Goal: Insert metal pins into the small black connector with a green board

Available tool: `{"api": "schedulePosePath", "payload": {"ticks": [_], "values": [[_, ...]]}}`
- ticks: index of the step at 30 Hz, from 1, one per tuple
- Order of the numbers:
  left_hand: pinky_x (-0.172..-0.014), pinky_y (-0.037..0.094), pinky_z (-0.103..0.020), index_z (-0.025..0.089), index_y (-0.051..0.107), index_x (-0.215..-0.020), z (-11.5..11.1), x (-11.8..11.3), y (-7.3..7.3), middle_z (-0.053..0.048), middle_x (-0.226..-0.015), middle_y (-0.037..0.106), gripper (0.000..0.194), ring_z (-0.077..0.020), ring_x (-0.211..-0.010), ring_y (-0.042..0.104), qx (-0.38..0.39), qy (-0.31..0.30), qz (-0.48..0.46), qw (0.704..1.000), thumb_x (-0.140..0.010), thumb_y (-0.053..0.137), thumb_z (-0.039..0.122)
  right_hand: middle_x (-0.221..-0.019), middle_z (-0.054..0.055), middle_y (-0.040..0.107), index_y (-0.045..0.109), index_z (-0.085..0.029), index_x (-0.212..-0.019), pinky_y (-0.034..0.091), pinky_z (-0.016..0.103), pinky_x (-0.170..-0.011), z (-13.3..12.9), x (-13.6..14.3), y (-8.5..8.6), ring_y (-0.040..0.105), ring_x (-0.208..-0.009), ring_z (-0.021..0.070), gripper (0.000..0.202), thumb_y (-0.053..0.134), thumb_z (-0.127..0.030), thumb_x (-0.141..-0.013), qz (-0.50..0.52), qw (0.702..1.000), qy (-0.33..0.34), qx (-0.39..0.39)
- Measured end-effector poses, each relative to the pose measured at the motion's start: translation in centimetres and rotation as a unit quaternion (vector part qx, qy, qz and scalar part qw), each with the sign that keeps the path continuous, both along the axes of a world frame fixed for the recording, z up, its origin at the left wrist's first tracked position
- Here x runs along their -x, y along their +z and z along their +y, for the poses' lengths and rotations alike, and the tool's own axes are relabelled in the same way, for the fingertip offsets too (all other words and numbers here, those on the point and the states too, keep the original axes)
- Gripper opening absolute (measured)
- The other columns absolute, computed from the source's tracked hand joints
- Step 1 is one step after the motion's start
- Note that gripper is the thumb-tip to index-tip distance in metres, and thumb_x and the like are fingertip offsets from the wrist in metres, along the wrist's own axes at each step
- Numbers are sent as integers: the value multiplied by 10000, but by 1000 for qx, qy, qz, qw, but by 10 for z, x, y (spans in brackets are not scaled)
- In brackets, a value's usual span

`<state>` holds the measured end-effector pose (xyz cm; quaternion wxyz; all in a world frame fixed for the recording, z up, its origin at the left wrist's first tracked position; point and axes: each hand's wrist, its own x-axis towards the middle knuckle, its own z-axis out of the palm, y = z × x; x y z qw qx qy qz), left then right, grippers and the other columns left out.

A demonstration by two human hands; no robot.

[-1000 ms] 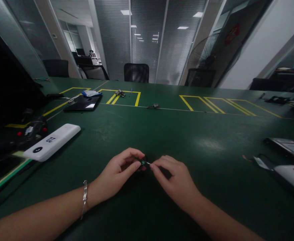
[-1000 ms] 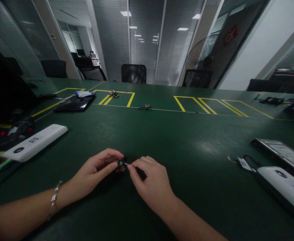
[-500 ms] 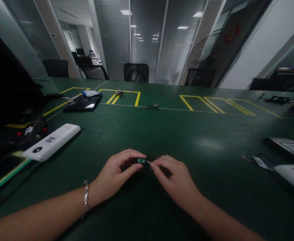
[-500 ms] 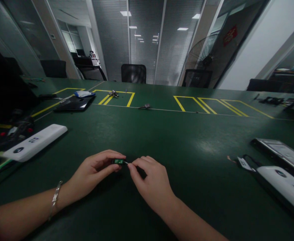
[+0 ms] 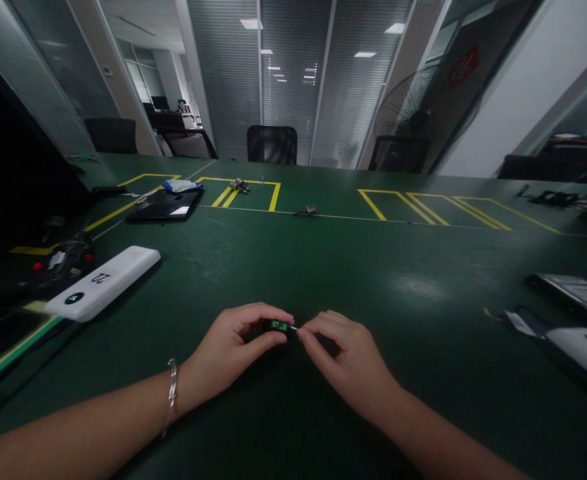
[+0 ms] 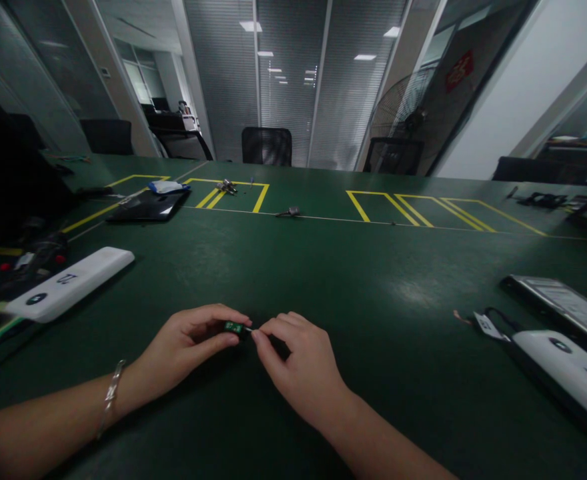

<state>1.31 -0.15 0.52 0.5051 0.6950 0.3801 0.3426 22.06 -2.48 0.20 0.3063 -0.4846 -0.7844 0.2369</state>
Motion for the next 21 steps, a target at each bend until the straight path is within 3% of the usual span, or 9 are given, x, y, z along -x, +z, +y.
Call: {"api": "schedulePosePath", "payload": {"ticks": [10, 16, 21], "values": [[-827, 526, -287, 202, 727, -1011, 1, -2, -3, -44, -1023, 744, 224, -194, -933, 677, 76, -1, -54, 996, -798, 697, 139, -745, 2, 623, 674, -201, -819, 401, 280, -654, -1, 0, 0, 572, -722, 155, 195, 513, -229, -925, 23, 1000, 13, 9], [-858, 516, -298, 211, 730, -1015, 0, 0, -4, -42, -1030, 739, 229, -197, -957, 673, 29, 0, -42, 999, -808, 685, 124, -743, 1, 627, 677, -206, -824, 408, 276, -651, 0, 0, -1, 573, -719, 153, 198, 508, -233, -925, 14, 1000, 21, 1], [-843, 530, -332, 200, 726, -1015, 0, -1, -4, -52, -1021, 740, 223, -211, -941, 673, 51, -10, -54, 997, -809, 681, 127, -739, -1, 625, 675, -208, -824, 418, 272, -650, -1, 0, 1, 577, -711, 149, 205, 501, -231, -930, 23, 999, 24, 3]]}}
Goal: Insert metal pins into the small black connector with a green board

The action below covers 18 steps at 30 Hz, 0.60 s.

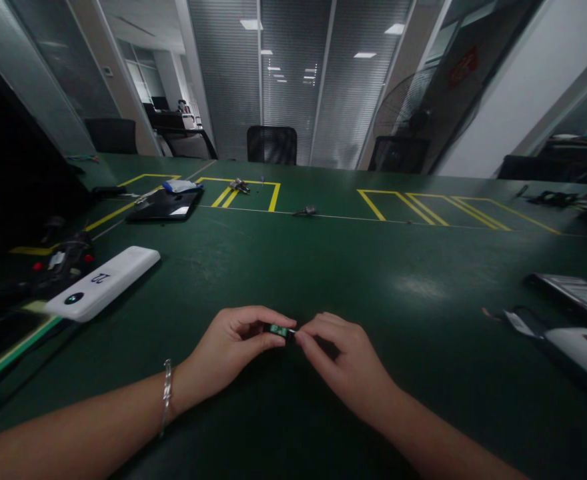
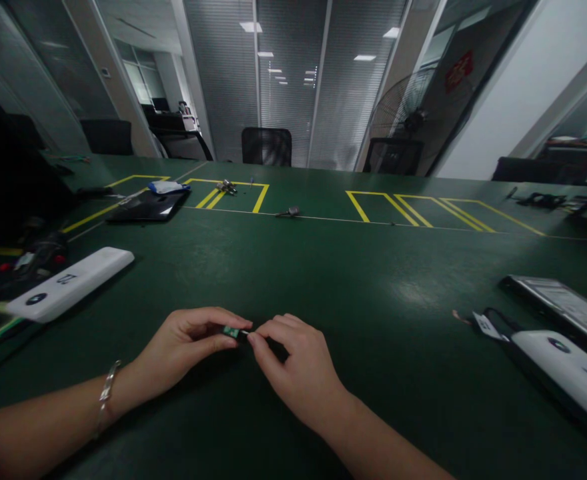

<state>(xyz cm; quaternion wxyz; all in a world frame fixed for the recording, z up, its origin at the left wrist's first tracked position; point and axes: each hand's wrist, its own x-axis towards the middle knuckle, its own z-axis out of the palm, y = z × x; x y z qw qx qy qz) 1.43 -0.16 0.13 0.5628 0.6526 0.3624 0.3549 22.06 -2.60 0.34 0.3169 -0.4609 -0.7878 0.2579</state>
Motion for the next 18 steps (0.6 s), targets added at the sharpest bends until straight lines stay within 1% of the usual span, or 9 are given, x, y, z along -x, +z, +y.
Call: {"api": "schedulePosePath", "payload": {"ticks": [5, 9, 12, 15, 18], "values": [[-842, 517, -339, 182, 712, -1024, -1, -1, 3, -67, -1017, 718, 214, -215, -942, 657, 3, 2, 5, 1000, -821, 664, 131, -749, 7, 637, 677, -209, -827, 430, 273, -652, -1, 2, 1, 581, -720, 156, 199, 505, -223, -926, 2, 1000, -9, -2], [-870, 494, -332, 190, 700, -1015, 1, 0, 2, -71, -1073, 634, 204, -214, -1007, 610, -45, -1, -6, 999, -834, 640, 117, -753, 11, 643, 670, -207, -818, 430, 279, -653, -1, 2, 0, 577, -716, 163, 197, 508, -234, -928, 4, 1000, -19, -3], [-849, 485, -317, 200, 688, -1020, 2, 1, 2, -64, -1081, 574, 197, -204, -998, 589, -64, 11, 1, 998, -854, 614, 126, -760, 12, 646, 663, -202, -819, 431, 283, -656, -1, 0, -1, 588, -721, 164, 190, 511, -230, -928, 21, 999, -30, -4], [-857, 472, -317, 202, 666, -1049, 2, 0, 3, -59, -1074, 567, 211, -196, -994, 581, -62, 0, 8, 998, -889, 554, 121, -776, 14, 648, 652, -194, -823, 439, 278, -663, -1, -1, -1, 603, -737, 161, 179, 509, -214, -927, 48, 998, -39, 4], [-881, 466, -324, 208, 602, -1121, 0, -1, 4, -53, -1090, 586, 263, -193, -1010, 580, -28, -27, 4, 999, -889, 542, 100, -831, 16, 652, 645, -199, -887, 453, 265, -675, 0, 0, -1, 609, -761, 154, 140, 511, -206, -929, 76, 997, -26, 10]]}}
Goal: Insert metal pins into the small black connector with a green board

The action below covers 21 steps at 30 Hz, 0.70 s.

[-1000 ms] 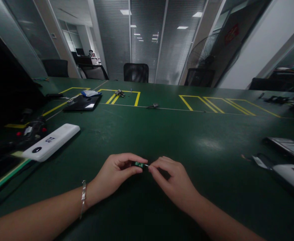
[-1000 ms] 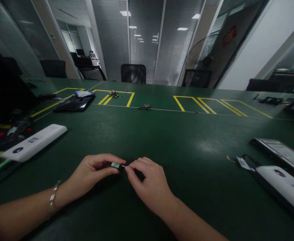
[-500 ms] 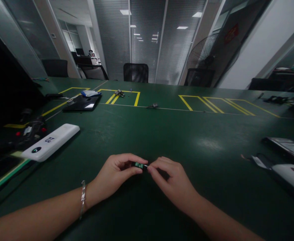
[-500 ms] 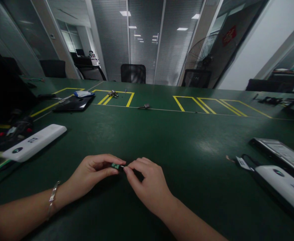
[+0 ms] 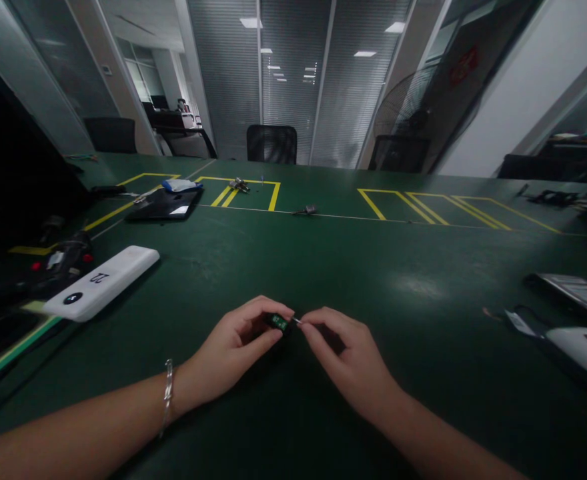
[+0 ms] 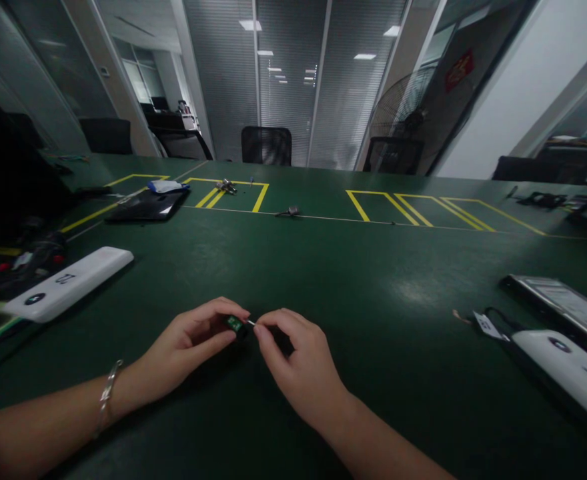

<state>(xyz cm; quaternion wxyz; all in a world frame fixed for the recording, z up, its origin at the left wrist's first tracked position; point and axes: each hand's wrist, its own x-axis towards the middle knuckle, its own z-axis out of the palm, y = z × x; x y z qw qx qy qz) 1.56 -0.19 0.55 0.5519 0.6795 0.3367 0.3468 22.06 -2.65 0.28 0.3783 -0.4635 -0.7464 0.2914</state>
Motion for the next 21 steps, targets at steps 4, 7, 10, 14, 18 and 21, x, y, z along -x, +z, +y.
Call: {"api": "schedulePosePath", "payload": {"ticks": [4, 7, 10, 14, 18, 21], "values": [[-912, 454, -337, 223, 500, -1181, -2, -2, -4, -39, -1079, 596, 338, -188, -1033, 576, 35, -15, -31, 999, -878, 553, 82, -851, 19, 638, 646, -207, -940, 459, 263, -678, -1, 2, 1, 602, -766, 152, 126, 520, -209, -925, 13, 1000, 24, -3], [-908, 452, -339, 221, 493, -1173, -1, -2, -7, -45, -1103, 570, 343, -193, -1048, 561, 39, -7, -46, 998, -868, 566, 82, -822, 20, 627, 654, -202, -908, 457, 270, -672, -1, 2, 2, 593, -751, 154, 132, 522, -205, -921, 5, 999, 34, -5], [-835, 473, -320, 220, 505, -1146, -1, -3, -9, -45, -1094, 551, 337, -184, -971, 567, 48, 19, -46, 998, -846, 606, 103, -813, 20, 626, 653, -201, -897, 455, 274, -666, -2, 1, 2, 587, -738, 156, 129, 526, -210, -919, 1, 999, 38, -3], [-726, 475, -287, 213, 501, -1067, 1, -3, -9, 7, -872, 556, 328, -150, -800, 565, 75, 57, -40, 995, -803, 675, 129, -818, 19, 618, 646, -199, -902, 449, 269, -655, -2, 0, 1, 583, -732, 152, 119, 530, -213, -919, 6, 999, 32, 2], [-688, 484, -287, 193, 503, -987, 1, -4, -7, 9, -854, 551, 197, -140, -752, 568, 91, 42, -44, 994, -840, 628, 152, -822, 16, 619, 645, -198, -904, 449, 264, -655, -2, 1, 1, 587, -734, 148, 112, 535, -208, -917, 8, 999, 35, 7], [-796, 489, -339, 176, 536, -1067, 0, -5, -4, -45, -977, 575, 177, -171, -866, 593, 62, 6, -31, 998, -892, 535, 151, -854, 18, 634, 645, -205, -925, 460, 268, -691, -2, 1, 0, 600, -773, 152, 113, 532, -201, -919, 9, 999, 45, 7]]}}
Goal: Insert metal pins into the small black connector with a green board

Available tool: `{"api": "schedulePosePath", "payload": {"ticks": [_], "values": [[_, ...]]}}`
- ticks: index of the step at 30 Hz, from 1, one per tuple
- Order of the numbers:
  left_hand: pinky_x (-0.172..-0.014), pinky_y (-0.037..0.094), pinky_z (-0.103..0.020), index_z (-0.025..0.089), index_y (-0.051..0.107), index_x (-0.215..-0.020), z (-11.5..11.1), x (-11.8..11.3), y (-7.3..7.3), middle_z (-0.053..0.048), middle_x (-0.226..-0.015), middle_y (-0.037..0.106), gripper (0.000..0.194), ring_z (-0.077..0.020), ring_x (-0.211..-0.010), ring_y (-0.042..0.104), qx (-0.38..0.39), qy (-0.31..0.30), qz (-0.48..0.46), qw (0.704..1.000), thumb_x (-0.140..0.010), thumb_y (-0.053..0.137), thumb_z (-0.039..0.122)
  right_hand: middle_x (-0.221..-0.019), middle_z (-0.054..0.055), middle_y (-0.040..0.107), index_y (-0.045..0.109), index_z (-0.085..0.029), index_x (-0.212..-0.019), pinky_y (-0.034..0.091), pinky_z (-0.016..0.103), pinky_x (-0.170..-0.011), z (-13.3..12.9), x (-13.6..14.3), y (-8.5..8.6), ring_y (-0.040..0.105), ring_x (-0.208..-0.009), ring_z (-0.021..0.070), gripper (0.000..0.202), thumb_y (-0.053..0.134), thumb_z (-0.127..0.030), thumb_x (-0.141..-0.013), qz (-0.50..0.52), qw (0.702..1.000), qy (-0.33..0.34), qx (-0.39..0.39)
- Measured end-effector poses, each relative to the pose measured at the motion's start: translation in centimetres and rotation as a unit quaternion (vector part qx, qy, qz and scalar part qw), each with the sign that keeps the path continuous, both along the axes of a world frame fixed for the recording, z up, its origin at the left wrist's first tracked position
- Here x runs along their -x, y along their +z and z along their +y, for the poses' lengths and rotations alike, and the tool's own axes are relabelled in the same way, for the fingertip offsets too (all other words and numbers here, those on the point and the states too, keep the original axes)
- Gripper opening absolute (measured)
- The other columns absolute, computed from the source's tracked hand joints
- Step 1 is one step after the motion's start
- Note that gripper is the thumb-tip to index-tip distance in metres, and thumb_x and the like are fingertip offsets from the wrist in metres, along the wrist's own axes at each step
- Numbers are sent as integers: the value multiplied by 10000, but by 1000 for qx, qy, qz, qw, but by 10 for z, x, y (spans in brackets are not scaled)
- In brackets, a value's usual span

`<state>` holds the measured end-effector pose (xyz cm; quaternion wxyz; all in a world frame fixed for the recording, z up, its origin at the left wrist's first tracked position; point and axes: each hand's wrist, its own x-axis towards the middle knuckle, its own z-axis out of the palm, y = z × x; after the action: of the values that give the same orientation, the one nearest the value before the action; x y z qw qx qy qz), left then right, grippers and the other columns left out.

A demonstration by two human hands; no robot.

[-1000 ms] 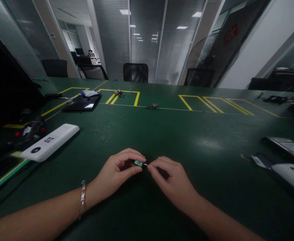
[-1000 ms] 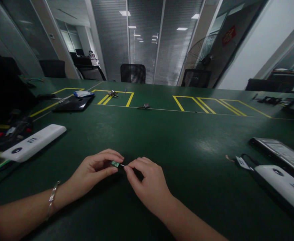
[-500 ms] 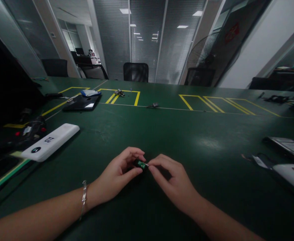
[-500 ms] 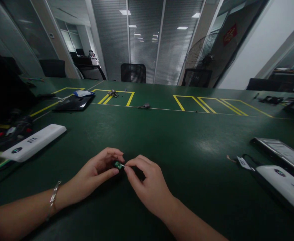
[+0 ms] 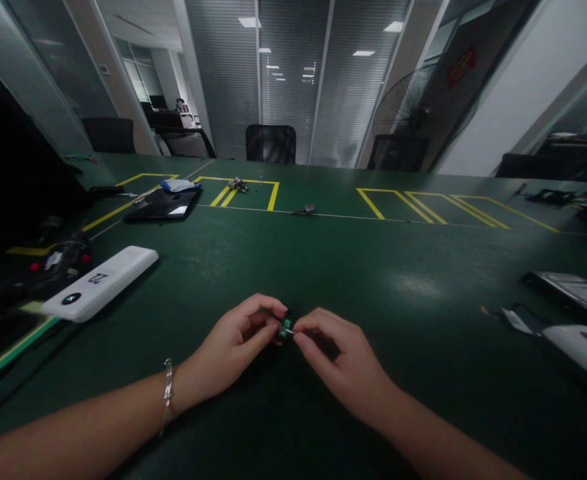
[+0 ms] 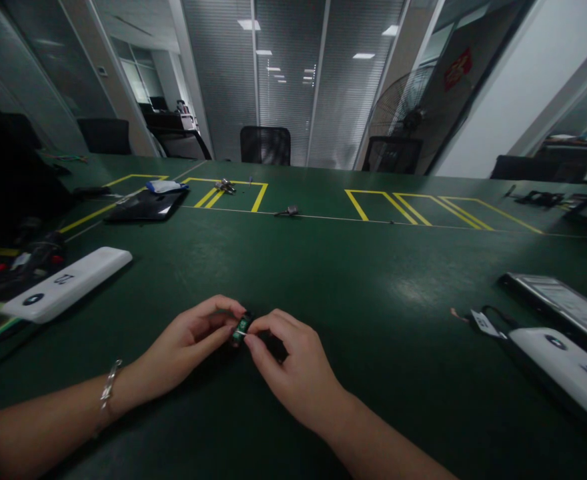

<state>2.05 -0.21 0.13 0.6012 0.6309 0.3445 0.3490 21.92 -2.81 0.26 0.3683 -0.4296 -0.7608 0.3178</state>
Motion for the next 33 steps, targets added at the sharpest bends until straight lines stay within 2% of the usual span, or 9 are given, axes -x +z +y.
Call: {"api": "schedulePosePath", "payload": {"ticks": [3, 5, 10, 14, 20, 25, 33], "values": [[-884, 473, -368, 176, 554, -1144, -1, 0, 2, -84, -1108, 549, 285, -204, -987, 587, -33, -40, -5, 999, -866, 534, 116, -893, 28, 650, 641, -209, -937, 471, 277, -724, 0, 0, -1, 611, -815, 162, 110, 533, -200, -918, 0, 1000, 3, -3], [-894, 477, -372, 189, 556, -1161, -1, 1, 2, -88, -1154, 524, 320, -216, -1020, 580, -42, -44, -1, 998, -849, 568, 119, -895, 32, 653, 641, -209, -934, 473, 281, -729, -1, 0, -1, 613, -824, 166, 108, 535, -200, -916, -5, 1000, 3, -5], [-853, 491, -365, 193, 576, -1115, 0, 2, -1, -68, -1064, 553, 241, -212, -958, 577, -72, -16, 71, 995, -874, 587, 185, -847, 20, 637, 655, -210, -915, 462, 271, -707, -2, 1, 1, 606, -785, 157, 132, 524, -198, -923, -16, 1000, 18, -9], [-823, 487, -354, 181, 586, -1109, 0, 2, 1, -73, -1048, 557, 218, -209, -927, 569, -112, 4, 101, 989, -902, 520, 173, -797, 11, 623, 657, -200, -871, 445, 265, -665, -1, 1, 0, 592, -735, 149, 145, 522, -206, -923, -25, 1000, -9, -10], [-839, 477, -347, 196, 597, -1104, -2, 6, 5, -74, -1066, 570, 211, -214, -961, 572, -150, 34, 102, 983, -914, 509, 171, -764, 4, 619, 661, -198, -833, 424, 265, -628, 1, 0, 0, 583, -706, 147, 163, 520, -186, -914, -43, 998, -47, -14], [-864, 474, -329, 198, 618, -1092, -3, 6, 5, -74, -1075, 575, 204, -212, -1005, 571, -190, 24, 107, 976, -900, 559, 162, -760, 5, 617, 666, -202, -826, 415, 269, -639, 1, 1, 0, 581, -710, 150, 164, 526, -193, -911, -69, 996, -49, -13], [-855, 489, -272, 235, 682, -1060, 0, 7, 2, -32, -1035, 645, 220, -172, -972, 615, -211, 52, 121, 969, -879, 614, 131, -753, 2, 607, 660, -200, -819, 402, 265, -628, 1, 1, -3, 570, -692, 146, 168, 520, -208, -912, -82, 995, -53, -10]]}}
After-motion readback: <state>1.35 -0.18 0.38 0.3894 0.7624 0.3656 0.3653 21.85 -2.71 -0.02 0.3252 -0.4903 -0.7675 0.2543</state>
